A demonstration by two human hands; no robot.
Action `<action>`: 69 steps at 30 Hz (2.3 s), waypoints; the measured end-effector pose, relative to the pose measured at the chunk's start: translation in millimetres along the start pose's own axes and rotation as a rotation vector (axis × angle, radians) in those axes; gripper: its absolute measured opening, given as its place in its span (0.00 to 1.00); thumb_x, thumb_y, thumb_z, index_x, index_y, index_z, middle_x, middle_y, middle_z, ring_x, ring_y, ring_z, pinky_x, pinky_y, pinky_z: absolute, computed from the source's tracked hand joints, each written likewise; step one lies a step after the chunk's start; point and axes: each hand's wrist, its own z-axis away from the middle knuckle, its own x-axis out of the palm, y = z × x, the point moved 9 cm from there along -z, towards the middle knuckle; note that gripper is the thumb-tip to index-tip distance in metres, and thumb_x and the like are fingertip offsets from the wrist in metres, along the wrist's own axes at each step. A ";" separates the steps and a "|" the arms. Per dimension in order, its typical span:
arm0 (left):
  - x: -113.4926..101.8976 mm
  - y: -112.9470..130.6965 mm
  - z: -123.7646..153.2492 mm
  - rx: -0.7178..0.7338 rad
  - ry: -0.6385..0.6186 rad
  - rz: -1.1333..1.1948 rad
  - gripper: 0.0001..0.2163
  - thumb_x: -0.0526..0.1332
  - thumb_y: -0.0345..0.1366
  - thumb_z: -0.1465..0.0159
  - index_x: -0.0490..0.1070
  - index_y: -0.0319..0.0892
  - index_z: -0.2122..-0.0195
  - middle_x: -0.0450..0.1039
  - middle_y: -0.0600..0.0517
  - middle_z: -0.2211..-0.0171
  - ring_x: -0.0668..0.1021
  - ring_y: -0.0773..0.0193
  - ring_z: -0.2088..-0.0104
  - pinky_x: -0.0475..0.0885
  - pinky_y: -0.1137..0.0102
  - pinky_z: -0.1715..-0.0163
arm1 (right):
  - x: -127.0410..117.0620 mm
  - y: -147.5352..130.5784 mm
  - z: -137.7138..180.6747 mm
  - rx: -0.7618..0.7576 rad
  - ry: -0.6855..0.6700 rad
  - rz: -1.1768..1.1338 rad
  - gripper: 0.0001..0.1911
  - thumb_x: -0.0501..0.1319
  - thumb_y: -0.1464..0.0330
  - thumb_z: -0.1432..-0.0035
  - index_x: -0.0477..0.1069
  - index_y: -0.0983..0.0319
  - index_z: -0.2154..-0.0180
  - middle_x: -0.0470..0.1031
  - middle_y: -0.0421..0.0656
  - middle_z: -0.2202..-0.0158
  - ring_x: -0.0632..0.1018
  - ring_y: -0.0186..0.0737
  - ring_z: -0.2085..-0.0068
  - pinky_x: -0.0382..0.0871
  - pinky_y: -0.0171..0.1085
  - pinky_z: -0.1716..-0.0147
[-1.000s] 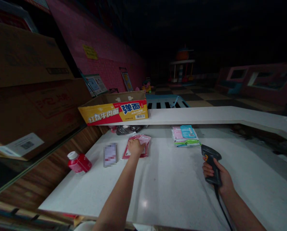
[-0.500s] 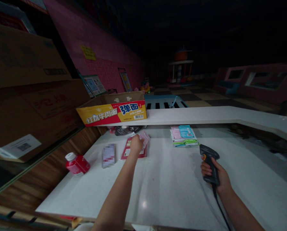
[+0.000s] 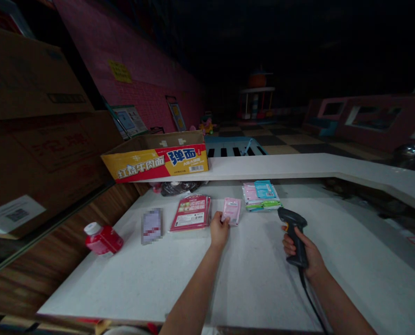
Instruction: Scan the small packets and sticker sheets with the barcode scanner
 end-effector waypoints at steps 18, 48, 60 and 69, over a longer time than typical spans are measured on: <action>-15.4 8.9 4.8 0.039 0.093 -0.178 0.03 0.57 0.34 0.41 0.63 0.43 0.68 0.70 0.53 0.73 0.74 0.62 0.71 0.65 0.70 0.69 | 68.6 33.2 48.6 0.012 0.023 0.541 0.21 0.70 0.54 0.51 0.70 0.58 0.60 0.66 0.33 0.82 0.65 0.30 0.85 0.59 0.29 0.88; -11.1 0.5 2.0 0.022 0.052 0.073 0.11 0.60 0.45 0.41 0.66 0.42 0.66 0.71 0.53 0.73 0.73 0.64 0.73 0.69 0.71 0.73 | 27.7 3.1 -18.9 -0.048 -0.152 0.155 0.23 0.68 0.54 0.48 0.72 0.61 0.55 0.64 0.34 0.80 0.61 0.27 0.83 0.55 0.27 0.86; 65.6 32.8 -36.2 -0.409 -0.014 0.595 0.18 0.72 0.45 0.54 0.71 0.37 0.71 0.73 0.52 0.76 0.76 0.67 0.77 0.69 0.74 0.78 | 16.2 1.9 -34.1 -0.038 -0.108 -0.056 0.21 0.70 0.56 0.50 0.73 0.62 0.59 0.63 0.34 0.81 0.61 0.26 0.83 0.55 0.26 0.87; 104.2 46.0 -82.0 -0.345 0.105 0.145 0.08 0.69 0.36 0.49 0.72 0.39 0.76 0.73 0.53 0.79 0.76 0.65 0.76 0.66 0.73 0.75 | 20.7 3.0 -36.4 -0.026 -0.135 -0.059 0.20 0.70 0.56 0.48 0.74 0.62 0.59 0.63 0.34 0.81 0.61 0.26 0.83 0.55 0.26 0.87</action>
